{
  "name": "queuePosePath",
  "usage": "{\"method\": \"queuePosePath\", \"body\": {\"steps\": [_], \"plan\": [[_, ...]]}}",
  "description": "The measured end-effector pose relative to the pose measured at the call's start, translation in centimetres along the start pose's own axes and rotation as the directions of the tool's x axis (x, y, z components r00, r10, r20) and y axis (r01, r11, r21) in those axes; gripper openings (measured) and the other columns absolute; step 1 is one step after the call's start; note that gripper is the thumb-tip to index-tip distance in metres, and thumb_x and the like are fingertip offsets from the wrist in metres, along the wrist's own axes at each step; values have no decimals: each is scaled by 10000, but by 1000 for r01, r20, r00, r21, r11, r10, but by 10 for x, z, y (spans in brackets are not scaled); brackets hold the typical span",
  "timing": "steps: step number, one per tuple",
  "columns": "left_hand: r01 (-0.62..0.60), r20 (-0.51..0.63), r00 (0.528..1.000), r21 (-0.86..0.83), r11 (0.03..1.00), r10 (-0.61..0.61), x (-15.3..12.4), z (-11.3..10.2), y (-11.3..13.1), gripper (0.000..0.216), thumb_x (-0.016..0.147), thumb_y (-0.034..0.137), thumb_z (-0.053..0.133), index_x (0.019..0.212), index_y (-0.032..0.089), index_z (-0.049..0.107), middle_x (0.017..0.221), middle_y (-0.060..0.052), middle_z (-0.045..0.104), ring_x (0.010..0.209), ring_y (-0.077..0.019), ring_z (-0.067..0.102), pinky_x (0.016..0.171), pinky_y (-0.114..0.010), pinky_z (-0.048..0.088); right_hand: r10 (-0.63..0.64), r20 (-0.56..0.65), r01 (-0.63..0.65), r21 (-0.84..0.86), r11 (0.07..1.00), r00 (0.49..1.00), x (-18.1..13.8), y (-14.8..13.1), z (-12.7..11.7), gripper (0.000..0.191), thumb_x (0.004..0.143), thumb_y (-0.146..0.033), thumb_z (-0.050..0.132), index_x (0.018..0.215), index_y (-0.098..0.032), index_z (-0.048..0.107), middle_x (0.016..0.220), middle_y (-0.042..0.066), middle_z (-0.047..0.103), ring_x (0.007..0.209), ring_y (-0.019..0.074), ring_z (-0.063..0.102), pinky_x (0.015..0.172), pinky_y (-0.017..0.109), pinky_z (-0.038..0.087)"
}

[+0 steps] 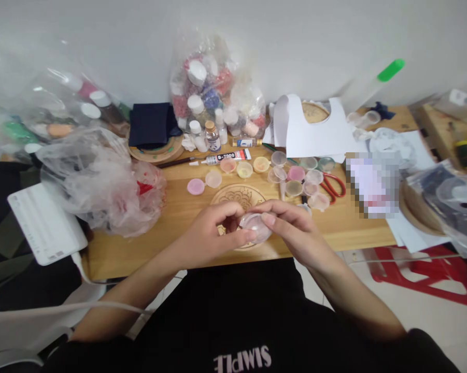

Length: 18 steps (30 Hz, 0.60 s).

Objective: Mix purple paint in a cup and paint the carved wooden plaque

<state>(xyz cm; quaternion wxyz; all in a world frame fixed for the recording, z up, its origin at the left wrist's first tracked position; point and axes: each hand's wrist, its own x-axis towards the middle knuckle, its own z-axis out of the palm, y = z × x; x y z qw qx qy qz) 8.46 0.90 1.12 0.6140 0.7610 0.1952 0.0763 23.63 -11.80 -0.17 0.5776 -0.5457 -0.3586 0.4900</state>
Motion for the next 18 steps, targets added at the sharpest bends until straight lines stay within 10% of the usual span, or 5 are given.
{"method": "queuePosePath", "body": {"steps": [18], "plan": [[112, 14, 994, 3, 994, -112, 2, 8, -5, 326, 782, 439, 668, 677, 182, 497, 650, 35, 475, 638, -115, 444, 591, -249, 359, 39, -16, -41, -124, 991, 999, 8, 4, 7, 367, 860, -524, 666, 750, -177, 617, 644, -7, 658, 552, 101, 602, 516, 217, 490]]}}
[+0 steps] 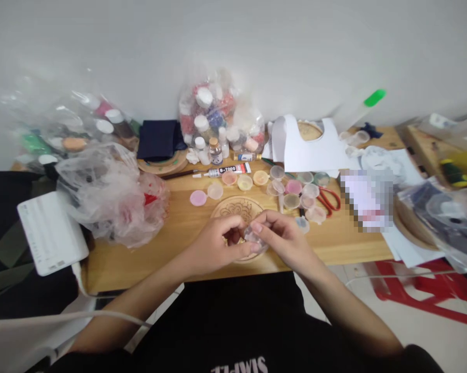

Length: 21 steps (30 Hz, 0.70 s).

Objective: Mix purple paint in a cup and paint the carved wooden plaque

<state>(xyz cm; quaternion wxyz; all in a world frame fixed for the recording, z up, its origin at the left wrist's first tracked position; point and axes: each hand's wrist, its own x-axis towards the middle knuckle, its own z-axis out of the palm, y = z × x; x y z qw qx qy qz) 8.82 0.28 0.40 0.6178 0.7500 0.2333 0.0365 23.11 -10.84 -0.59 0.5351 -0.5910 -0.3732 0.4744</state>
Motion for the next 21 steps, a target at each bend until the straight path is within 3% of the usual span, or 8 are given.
{"method": "queuePosePath", "body": {"steps": [2, 4, 8, 10, 13, 16, 18, 21], "plan": [[20, 2, 1000, -40, 999, -20, 2, 0, -5, 339, 780, 454, 660, 675, 182, 487, 645, 35, 466, 635, -116, 436, 591, -249, 356, -88, -23, 83, -164, 983, 996, 0, 0, -2, 346, 941, -489, 560, 799, -183, 636, 675, 4, 671, 593, 116, 625, 546, 231, 503], [31, -21, 999, -63, 998, -32, 4, -1, -10, 360, 790, 478, 642, 666, 181, 479, 638, 34, 459, 629, -116, 428, 587, -249, 351, -234, -19, 211, -363, 908, 972, -1, -2, -5, 281, 971, -439, 521, 989, -190, 652, 855, 47, 726, 747, 156, 684, 654, 280, 555], [33, -106, 993, -85, 996, -42, 10, -4, -19, 416, 825, 564, 592, 692, 180, 501, 661, 19, 494, 648, -130, 457, 599, -259, 377, -455, 173, 448, -650, 613, 874, -1, -11, -8, 502, 875, -351, 679, 1327, -204, 517, 1274, 149, 643, 1161, 276, 632, 929, 447, 557], [22, -114, 993, -112, 993, -35, 12, -4, -21, 433, 824, 593, 594, 719, 179, 518, 670, 16, 506, 651, -133, 467, 599, -260, 387, -457, 262, 494, -699, 517, 850, 2, -15, -7, 451, 881, -249, 644, 1314, -192, 530, 1260, 153, 646, 1171, 281, 626, 932, 456, 556], [-14, -124, 992, -146, 989, -4, 12, -3, -22, 441, 842, 605, 572, 748, 176, 535, 685, 10, 514, 633, -126, 460, 584, -257, 387, -436, 323, 522, -704, 482, 840, 12, -19, -10, 344, 872, -146, 572, 1215, -163, 585, 1150, 134, 695, 1071, 258, 666, 873, 424, 570], [-49, -149, 988, -106, 993, 33, 8, -9, -24, 429, 903, 578, 493, 758, 177, 546, 674, 11, 516, 618, -127, 478, 584, -257, 407, -415, 280, 474, -725, 499, 865, 33, -24, -24, 311, 815, -132, 576, 1122, -158, 625, 1038, 103, 725, 952, 233, 689, 808, 380, 567], [-74, -224, 972, 9, 997, 74, 6, -18, -29, 393, 933, 520, 468, 761, 178, 557, 684, 5, 537, 650, -138, 517, 611, -261, 431, -398, 154, 351, -799, 488, 904, 55, -28, -38, 344, 778, -145, 588, 1119, -143, 633, 1003, 105, 727, 886, 227, 692, 771, 360, 554], [-123, -425, 874, 276, 953, 236, 9, -36, -45, 282, 942, 408, 488, 812, 178, 587, 774, -16, 609, 724, -154, 560, 678, -278, 462, -265, -46, 60, -924, 378, 963, 91, -32, -55, 350, 753, -183, 631, 1101, -149, 654, 1017, 105, 730, 879, 241, 686, 779, 346, 521]]}}
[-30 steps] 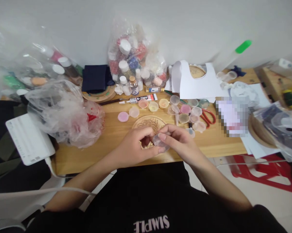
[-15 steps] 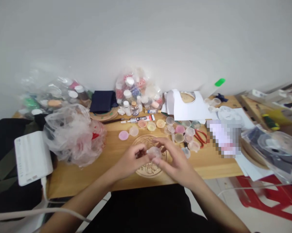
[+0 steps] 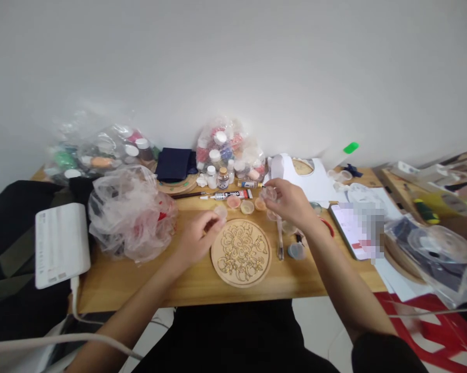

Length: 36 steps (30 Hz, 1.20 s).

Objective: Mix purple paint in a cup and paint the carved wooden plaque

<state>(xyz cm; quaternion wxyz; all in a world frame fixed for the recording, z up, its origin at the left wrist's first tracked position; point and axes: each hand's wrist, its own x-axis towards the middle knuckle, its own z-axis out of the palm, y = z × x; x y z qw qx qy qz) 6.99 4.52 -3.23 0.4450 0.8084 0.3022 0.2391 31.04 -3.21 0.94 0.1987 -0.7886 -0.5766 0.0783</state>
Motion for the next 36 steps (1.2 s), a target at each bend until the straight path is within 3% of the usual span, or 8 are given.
{"method": "queuePosePath", "body": {"steps": [3, 8, 19, 24, 27, 30, 33, 36], "plan": [[-133, -194, 965, 212, 968, 176, 8, -5, -27, 225, 939, 361, 509, 851, 177, 603, 829, -38, 628, 777, -174, 585, 734, -309, 486, 157, 83, -138, -198, 970, 984, 28, 4, 7, 317, 829, -207, 594, 1137, -159, 650, 1098, 105, 718, 955, 233, 674, 805, 303, 482], [-222, -231, 917, 380, 898, 324, 12, -2, -56, 151, 920, 301, 546, 915, 177, 630, 951, -78, 632, 920, -222, 607, 826, -362, 506, 233, 145, -181, -301, 936, 962, 44, -4, 23, 284, 856, -261, 605, 1107, -142, 665, 1088, 144, 726, 990, 279, 679, 732, 299, 455], [-157, -251, 937, 324, 933, 245, 10, 2, -63, 144, 884, 271, 599, 994, 183, 627, 1006, -78, 606, 982, -228, 614, 872, -371, 525, 300, 173, -225, -356, 907, 938, 45, -16, 27, 351, 909, -295, 536, 1206, -142, 643, 1160, 162, 713, 1072, 298, 671, 784, 325, 477], [9, -416, 902, 292, 956, 119, 13, -7, -72, 197, 900, 327, 540, 998, 180, 628, 1023, -96, 597, 1013, -245, 602, 924, -407, 512, 237, 84, -216, -203, 955, 968, 37, -6, -6, 294, 899, -329, 543, 1102, -181, 696, 1142, 106, 725, 998, 248, 687, 835, 341, 506], [112, -507, 860, 298, 948, 58, 16, -17, -80, 237, 885, 369, 535, 983, 176, 630, 1000, -106, 591, 1017, -267, 582, 949, -445, 497, 213, -134, -219, -36, 975, 968, 23, 12, -48, 254, 852, -354, 566, 962, -190, 725, 976, 83, 754, 823, 222, 693, 772, 366, 530], [188, -553, 833, 309, 932, 16, 18, -25, -85, 273, 861, 407, 547, 984, 180, 633, 991, -110, 579, 1037, -288, 559, 974, -481, 475, 276, -283, -289, -7, 957, 919, 1, 29, -87, 254, 826, -357, 577, 945, -193, 730, 891, 82, 752, 768, 209, 674, 740, 361, 524], [229, -581, 814, 311, 922, -6, 18, -28, -87, 310, 836, 425, 554, 995, 174, 642, 992, -116, 567, 1049, -303, 550, 997, -506, 453, 347, -255, -369, -40, 929, 903, -22, 44, -105, 246, 819, -354, 577, 925, -194, 731, 879, 78, 754, 749, 206, 667, 726, 350, 515], [257, -582, 813, 313, 914, -29, 19, -28, -87, 333, 818, 433, 543, 986, 166, 651, 979, -122, 567, 1048, -317, 549, 995, -523, 445, 360, -116, -375, -152, 915, 926, -37, 58, -97, 209, 812, -326, 564, 824, -204, 734, 824, 62, 755, 732, 215, 666, 694, 335, 499]]}}
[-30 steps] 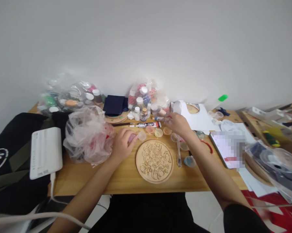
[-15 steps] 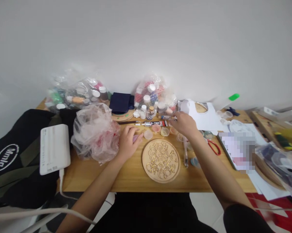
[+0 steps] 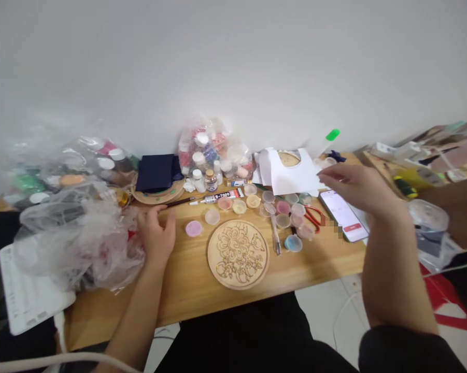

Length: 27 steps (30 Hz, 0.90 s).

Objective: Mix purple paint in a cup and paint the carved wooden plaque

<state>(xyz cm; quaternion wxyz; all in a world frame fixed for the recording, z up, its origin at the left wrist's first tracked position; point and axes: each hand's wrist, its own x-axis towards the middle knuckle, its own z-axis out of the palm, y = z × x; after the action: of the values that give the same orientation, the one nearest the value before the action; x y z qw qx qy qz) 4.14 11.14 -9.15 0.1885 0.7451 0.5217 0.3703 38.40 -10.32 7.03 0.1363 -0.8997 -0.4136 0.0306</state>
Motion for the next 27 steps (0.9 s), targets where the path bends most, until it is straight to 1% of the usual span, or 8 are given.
{"method": "queuePosePath", "body": {"steps": [2, 4, 7, 9, 11, 15, 21, 27], "plan": [[6, 13, 1000, 15, 1000, -6, 0, 2, 0, 340, 809, 436, 534, 975, 165, 655, 967, -124, 568, 1048, -326, 546, 988, -533, 443, -33, 129, 45, -89, 995, 991, -1, 4, 16, 226, 824, -301, 541, 797, -210, 747, 758, 47, 750, 697, 209, 661, 656, 308, 478], [7, 22, 1000, 26, 1000, -7, 0, 3, 1, 333, 803, 433, 533, 965, 168, 655, 963, -121, 566, 1046, -326, 544, 985, -533, 444, -71, 281, 116, -147, 982, 957, 2, 0, 34, 268, 859, -295, 511, 836, -222, 768, 747, 38, 756, 692, 198, 664, 640, 284, 464], [2, 24, 1000, 34, 999, -3, 0, 5, -1, 299, 800, 413, 545, 951, 178, 651, 965, -110, 559, 1041, -311, 545, 989, -519, 447, -78, 448, 187, -205, 961, 890, 13, -17, 55, 303, 905, -285, 487, 959, -245, 781, 951, 37, 784, 865, 203, 699, 719, 270, 483], [0, 11, 1000, 40, 999, -1, 0, 6, -2, 259, 798, 388, 556, 937, 190, 650, 965, -98, 553, 1029, -296, 547, 987, -506, 451, -37, 460, 170, -251, 953, 887, 23, -28, 64, 306, 895, -243, 504, 1035, -242, 776, 1097, 64, 765, 990, 236, 695, 775, 296, 497], [-10, -5, 1000, 41, 999, 11, -1, 6, -4, 216, 801, 363, 563, 919, 204, 649, 955, -86, 552, 1012, -282, 549, 978, -494, 457, 10, 447, 137, -297, 945, 894, 32, -37, 70, 302, 861, -203, 543, 1054, -218, 775, 1141, 116, 747, 1027, 279, 694, 792, 341, 512], [-48, -22, 999, 22, 999, 48, -1, 6, -6, 174, 820, 345, 565, 887, 212, 654, 939, -84, 552, 990, -278, 555, 961, -494, 467, 58, 439, 116, -359, 926, 897, 41, -46, 78, 281, 786, -168, 639, 1030, -182, 777, 1079, 182, 745, 1034, 322, 702, 801, 385, 528], [-67, -7, 998, 2, 998, 67, -1, 6, -5, 153, 822, 312, 572, 885, 209, 667, 989, -94, 574, 1034, -280, 570, 994, -499, 467, 58, 425, 128, -397, 909, 903, 45, -50, 87, 331, 729, -251, 737, 1055, -201, 765, 1027, 175, 748, 1045, 325, 698, 808, 391, 529], [-70, 4, 998, -24, 997, 70, -1, 7, -4, 208, 827, 292, 535, 930, 194, 689, 1074, -113, 605, 1106, -283, 588, 1046, -492, 457, 32, 431, 161, -403, 901, 902, 47, -53, 87, 318, 728, -271, 738, 1033, -186, 764, 999, 168, 750, 993, 314, 707, 776, 376, 524]]}}
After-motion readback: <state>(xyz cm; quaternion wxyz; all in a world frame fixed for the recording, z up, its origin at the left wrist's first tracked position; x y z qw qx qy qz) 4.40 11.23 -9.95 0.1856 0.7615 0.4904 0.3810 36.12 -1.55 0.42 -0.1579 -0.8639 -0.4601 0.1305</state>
